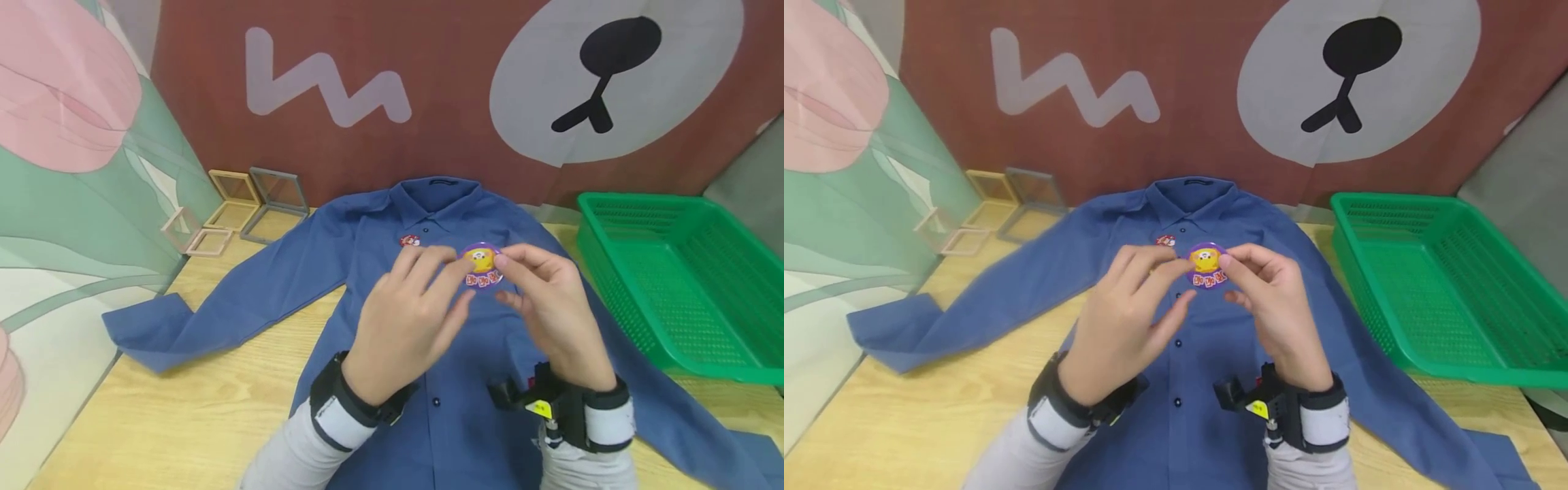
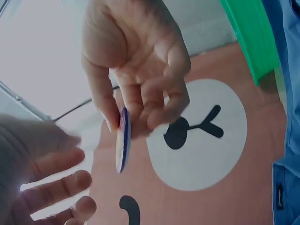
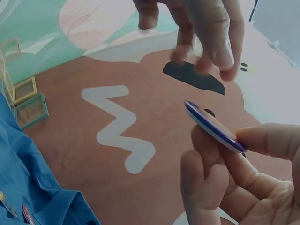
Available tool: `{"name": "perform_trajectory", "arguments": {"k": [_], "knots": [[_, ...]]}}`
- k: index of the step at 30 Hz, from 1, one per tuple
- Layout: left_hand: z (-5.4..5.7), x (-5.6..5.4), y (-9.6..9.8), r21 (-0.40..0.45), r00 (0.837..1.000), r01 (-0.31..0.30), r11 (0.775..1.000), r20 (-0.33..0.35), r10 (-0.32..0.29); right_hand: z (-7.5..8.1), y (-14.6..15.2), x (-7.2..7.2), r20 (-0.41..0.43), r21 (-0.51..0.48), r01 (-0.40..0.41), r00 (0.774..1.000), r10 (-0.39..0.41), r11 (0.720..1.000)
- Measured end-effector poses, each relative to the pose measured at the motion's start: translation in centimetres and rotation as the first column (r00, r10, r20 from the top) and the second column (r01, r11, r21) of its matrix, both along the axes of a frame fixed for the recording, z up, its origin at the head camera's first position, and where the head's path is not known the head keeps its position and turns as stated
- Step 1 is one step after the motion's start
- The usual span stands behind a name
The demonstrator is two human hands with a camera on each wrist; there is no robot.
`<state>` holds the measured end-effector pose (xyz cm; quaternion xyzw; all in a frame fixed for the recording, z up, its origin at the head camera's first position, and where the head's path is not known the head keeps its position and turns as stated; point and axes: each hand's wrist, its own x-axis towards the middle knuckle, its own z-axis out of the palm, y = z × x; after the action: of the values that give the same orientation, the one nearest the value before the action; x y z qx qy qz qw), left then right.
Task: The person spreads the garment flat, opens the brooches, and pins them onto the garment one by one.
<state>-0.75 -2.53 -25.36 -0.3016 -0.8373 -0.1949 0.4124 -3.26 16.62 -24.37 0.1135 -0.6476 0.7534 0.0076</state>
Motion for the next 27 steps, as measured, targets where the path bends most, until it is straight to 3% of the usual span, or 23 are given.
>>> {"name": "perform_trajectory", "arguments": {"k": [6, 13, 19, 27], "knots": [[-0.5, 0.1, 0.3, 0.07, 0.998, 0.029, 0.997, 0.049, -0.033, 0.1, -0.5, 0.3, -0.017, 0.02, 0.032, 0.999, -0.032, 0.999], [-1.0, -0.4, 0.0, 0.121, 0.986, 0.045, 0.992, 0.156, -0.064, 0.5, -1.3, 0.7, -0.071, 0.148, -0.026, 0.997, 0.036, 0.989], [-1.3, -0.9, 0.1, 0.179, 0.974, 0.005, 0.984, 0.224, -0.046, 0.7, -1.8, 0.8, -0.097, 0.296, -0.031, 0.993, 0.063, 0.955], [-1.7, -1.4, 0.5, 0.173, 0.957, -0.029, 0.985, 0.288, -0.022, 0.5, -2.2, 0.9, -0.139, 0.348, -0.001, 0.989, 0.053, 0.938]]}}
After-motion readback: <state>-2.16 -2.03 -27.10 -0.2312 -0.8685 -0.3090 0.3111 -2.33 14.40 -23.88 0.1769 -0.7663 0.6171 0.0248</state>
